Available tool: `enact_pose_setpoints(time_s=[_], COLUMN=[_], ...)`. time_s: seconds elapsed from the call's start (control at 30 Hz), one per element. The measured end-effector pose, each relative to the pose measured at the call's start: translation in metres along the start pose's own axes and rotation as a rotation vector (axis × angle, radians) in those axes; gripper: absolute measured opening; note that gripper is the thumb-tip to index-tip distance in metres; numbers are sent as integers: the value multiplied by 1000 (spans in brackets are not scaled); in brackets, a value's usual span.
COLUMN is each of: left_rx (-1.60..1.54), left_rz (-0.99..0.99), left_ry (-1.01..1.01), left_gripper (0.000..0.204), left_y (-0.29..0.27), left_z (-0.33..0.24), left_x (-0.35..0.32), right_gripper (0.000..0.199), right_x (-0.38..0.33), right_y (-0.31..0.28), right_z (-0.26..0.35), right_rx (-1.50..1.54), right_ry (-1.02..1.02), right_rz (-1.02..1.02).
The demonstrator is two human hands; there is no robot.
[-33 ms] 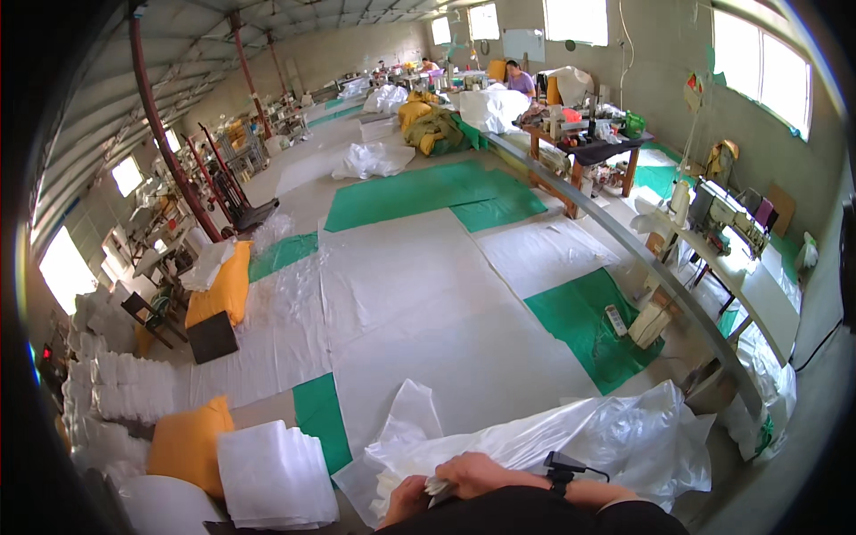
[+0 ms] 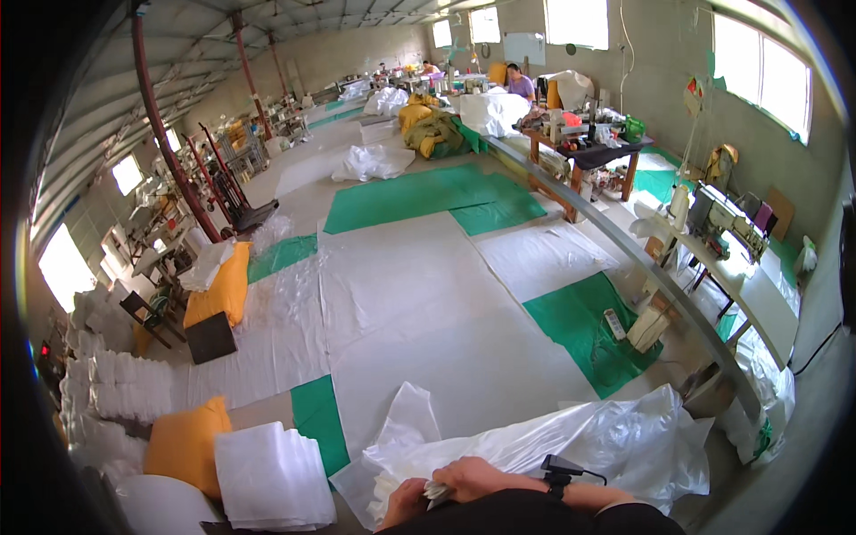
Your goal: Folding and stacking large white plastic sheets in a manufacturing facility.
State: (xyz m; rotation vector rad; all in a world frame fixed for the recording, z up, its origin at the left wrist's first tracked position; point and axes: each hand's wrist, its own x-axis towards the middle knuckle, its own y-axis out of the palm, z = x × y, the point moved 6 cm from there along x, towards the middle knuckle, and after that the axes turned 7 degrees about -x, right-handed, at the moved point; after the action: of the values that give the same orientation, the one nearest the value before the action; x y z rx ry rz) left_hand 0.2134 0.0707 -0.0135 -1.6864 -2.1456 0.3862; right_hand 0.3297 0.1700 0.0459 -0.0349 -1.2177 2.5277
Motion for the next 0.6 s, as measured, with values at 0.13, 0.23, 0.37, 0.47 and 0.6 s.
enact_pose_setpoints(time_s=[0.13, 0.23, 0.37, 0.47, 0.6], left_rx=[-4, -30, -91, -87, -47], left_rz=[4, 77, 131, 137, 126], left_ry=[90, -15, -147, -64, -51], left_gripper=[20, 18, 16, 16, 15], left_y=[2, 4, -1, 1, 3], left_z=[3, 9, -30, -13, -12], left_x=[-4, -2, 8, 6, 5], right_gripper=[17, 17, 20, 20, 25], right_x=[0, -2, -4, -5, -3], right_y=[12, 10, 3, 3, 3], right_z=[-3, -1, -2, -3, -6], right_rx=[17, 9, 125, 127, 105], right_ry=[0, 13, 25, 31, 42], right_rz=[55, 31, 60, 63, 105])
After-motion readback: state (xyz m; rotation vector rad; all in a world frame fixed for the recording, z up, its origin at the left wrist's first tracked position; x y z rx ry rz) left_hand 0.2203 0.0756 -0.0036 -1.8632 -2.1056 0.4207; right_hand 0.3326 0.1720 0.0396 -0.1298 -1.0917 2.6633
